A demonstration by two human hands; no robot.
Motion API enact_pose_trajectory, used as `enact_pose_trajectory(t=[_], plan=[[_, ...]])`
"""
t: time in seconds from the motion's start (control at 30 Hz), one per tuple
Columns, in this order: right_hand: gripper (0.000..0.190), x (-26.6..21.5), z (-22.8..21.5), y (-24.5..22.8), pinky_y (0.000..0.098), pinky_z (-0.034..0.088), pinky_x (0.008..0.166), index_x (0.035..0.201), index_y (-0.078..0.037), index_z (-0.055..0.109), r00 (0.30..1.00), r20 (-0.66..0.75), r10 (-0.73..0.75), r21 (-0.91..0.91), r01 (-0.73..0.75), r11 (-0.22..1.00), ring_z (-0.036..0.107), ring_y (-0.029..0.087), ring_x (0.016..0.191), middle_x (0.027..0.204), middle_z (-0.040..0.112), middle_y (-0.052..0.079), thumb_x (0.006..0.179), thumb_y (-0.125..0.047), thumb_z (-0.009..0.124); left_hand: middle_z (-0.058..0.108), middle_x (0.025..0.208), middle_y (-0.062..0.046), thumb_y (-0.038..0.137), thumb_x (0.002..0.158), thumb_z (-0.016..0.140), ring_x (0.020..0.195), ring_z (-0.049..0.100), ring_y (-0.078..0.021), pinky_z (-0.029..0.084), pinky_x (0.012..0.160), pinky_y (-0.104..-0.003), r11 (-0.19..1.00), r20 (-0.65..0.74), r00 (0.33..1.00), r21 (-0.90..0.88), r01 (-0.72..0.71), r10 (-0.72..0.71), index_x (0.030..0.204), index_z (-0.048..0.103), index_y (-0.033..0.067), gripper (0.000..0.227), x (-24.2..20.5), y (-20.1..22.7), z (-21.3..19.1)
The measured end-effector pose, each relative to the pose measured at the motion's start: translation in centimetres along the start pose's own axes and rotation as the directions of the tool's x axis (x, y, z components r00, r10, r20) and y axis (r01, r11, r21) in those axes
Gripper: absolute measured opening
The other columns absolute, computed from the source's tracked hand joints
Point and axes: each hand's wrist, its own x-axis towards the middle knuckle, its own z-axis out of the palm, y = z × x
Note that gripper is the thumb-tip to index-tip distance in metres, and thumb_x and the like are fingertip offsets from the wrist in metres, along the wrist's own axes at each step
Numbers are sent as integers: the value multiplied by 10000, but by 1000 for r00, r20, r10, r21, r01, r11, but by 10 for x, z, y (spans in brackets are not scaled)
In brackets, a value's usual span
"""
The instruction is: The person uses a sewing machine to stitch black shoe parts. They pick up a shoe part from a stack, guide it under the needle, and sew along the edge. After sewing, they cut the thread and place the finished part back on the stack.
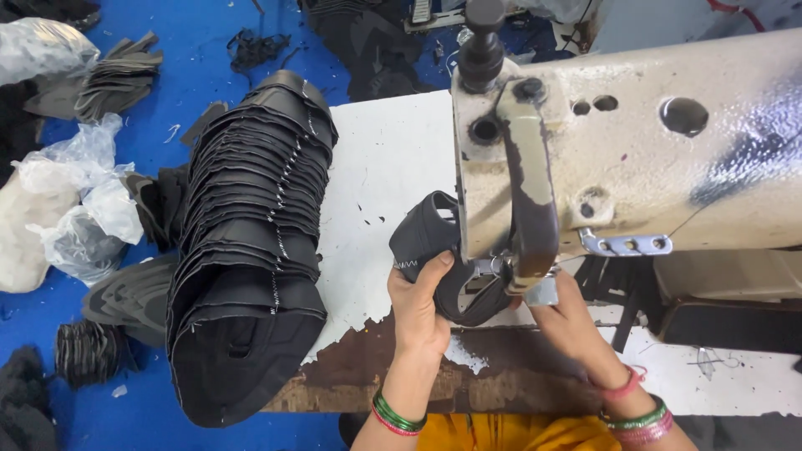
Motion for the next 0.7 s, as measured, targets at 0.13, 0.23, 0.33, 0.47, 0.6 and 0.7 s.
enact_pose_trajectory(t=[0.13, 0.23, 0.33, 0.47, 0.6, 0.7], plan=[[124, 10, -2, 12, 318, 536, 689, 868, -43, 718, 996, 78, 44, 129, -54, 990, 675, 199, 750, 811, 724, 64, 848, -70, 598, 729, 1030, -86, -13, 786, 787, 899, 714, -197, 591, 820, -356, 999, 3, 999, -27, 41, -41, 1169, 648, 9, 408, 4, -2, -5], [146, 17, -10, 13, 337, 535, 633, 872, -16, 736, 985, 65, 157, 144, -165, 976, 668, 223, 683, 747, 741, 76, 832, -129, 652, 757, 1024, -81, 61, 735, 767, 942, 735, -223, 605, 877, -396, 968, -194, 948, -69, 241, -250, 1131, 648, 70, 413, 18, -4, -21], [208, 19, -17, 44, 340, 545, 643, 936, -36, 757, 958, 62, 280, -29, -278, 960, 704, 216, 698, 775, 758, 77, 831, -199, 682, 744, 1093, -131, 127, 810, 812, 1022, 710, -280, 568, 953, -441, 914, -2, 945, -256, 316, -327, 1137, 638, -6, 394, 29, -7, -43], [290, 19, -17, 60, 338, 544, 715, 1079, -34, 736, 985, -66, 158, -243, -169, 955, 717, 233, 841, 929, 753, 121, 870, -232, 702, 725, 1207, -145, -8, 822, 780, 1145, 683, -274, 526, 1062, -425, 908, 214, 942, -279, 314, -259, 1261, 641, -22, 461, 14, -22, -69], [313, -1, 0, -51, 323, 545, 895, 1245, -51, 647, 837, -327, -440, -539, 217, 814, 657, 303, 1152, 1351, 639, 134, 935, -82, 677, 743, 1185, -100, -114, 751, 734, 1129, 707, -229, 548, 1061, -406, 907, 132, 970, -348, 237, -203, 1230, 651, 38, 509, -26, -15, -40], [481, -21, 20, -97, 378, 566, 860, 1181, -118, 677, 811, -37, -583, -655, 422, 627, 693, 332, 1081, 1298, 661, 79, 705, -84, 740, 729, 1162, -110, -93, 791, 747, 1068, 699, -238, 551, 999, -425, 923, 67, 979, -325, 205, -193, 1245, 656, 41, 482, -40, -19, -37]])
